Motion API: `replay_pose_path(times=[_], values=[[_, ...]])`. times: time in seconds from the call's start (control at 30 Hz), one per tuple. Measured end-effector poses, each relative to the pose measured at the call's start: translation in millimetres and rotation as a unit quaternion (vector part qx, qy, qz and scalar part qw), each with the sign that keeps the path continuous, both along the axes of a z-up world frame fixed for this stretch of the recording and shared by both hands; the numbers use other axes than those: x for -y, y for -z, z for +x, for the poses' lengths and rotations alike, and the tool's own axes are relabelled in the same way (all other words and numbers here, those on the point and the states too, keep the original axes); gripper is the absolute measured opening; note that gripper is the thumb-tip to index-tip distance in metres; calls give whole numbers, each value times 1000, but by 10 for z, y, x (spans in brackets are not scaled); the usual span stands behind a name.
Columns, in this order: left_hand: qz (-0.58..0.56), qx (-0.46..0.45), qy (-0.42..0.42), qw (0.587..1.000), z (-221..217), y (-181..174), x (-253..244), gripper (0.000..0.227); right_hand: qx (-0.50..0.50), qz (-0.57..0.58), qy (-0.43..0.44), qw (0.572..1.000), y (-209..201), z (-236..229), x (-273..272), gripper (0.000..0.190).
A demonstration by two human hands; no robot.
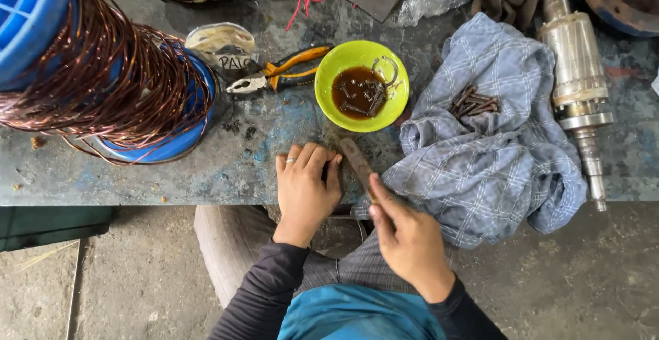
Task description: The person files a small metal piece on a workbench using a metal file. They then wipe the piece with a cloth and dip it into a bowl of liquid before resuming filing.
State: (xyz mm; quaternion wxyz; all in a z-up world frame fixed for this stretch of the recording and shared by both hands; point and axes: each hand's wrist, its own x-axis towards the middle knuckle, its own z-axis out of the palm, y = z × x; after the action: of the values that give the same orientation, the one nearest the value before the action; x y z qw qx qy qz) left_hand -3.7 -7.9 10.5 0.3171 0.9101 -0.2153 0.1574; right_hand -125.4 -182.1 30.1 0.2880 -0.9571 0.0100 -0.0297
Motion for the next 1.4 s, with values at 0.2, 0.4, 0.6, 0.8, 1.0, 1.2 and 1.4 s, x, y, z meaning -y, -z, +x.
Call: replay_pose_path(times=[0.2,0.4,0.6,0.8,1.0,1.2,1.4], values=[[8,7,-1,1000,-7,-9,1,20,12,-28,12,999,14,-91,-187,55],[8,-3,-1,1000,-6,3,0,19,1,15,30,999,61,-114,-226,57],[5,-8,1,1000,0,37,-4,18,-34,57,25,998,-147,-97,89,56],[-11,-18,1,1000,11,54,-11,16,-72,117,33,990,-383,-145,160,51],[1,13,-3,1000,-16,25,2,16,-94,131,39,986,-436,-70,195,55],[-17,11,11,1000,22,16,-13,14,-52,164,0,985,-344,159,-60,57],[-15,10,17,1000,33,16,-15,14,-29,162,-20,986,-219,391,-162,55]])
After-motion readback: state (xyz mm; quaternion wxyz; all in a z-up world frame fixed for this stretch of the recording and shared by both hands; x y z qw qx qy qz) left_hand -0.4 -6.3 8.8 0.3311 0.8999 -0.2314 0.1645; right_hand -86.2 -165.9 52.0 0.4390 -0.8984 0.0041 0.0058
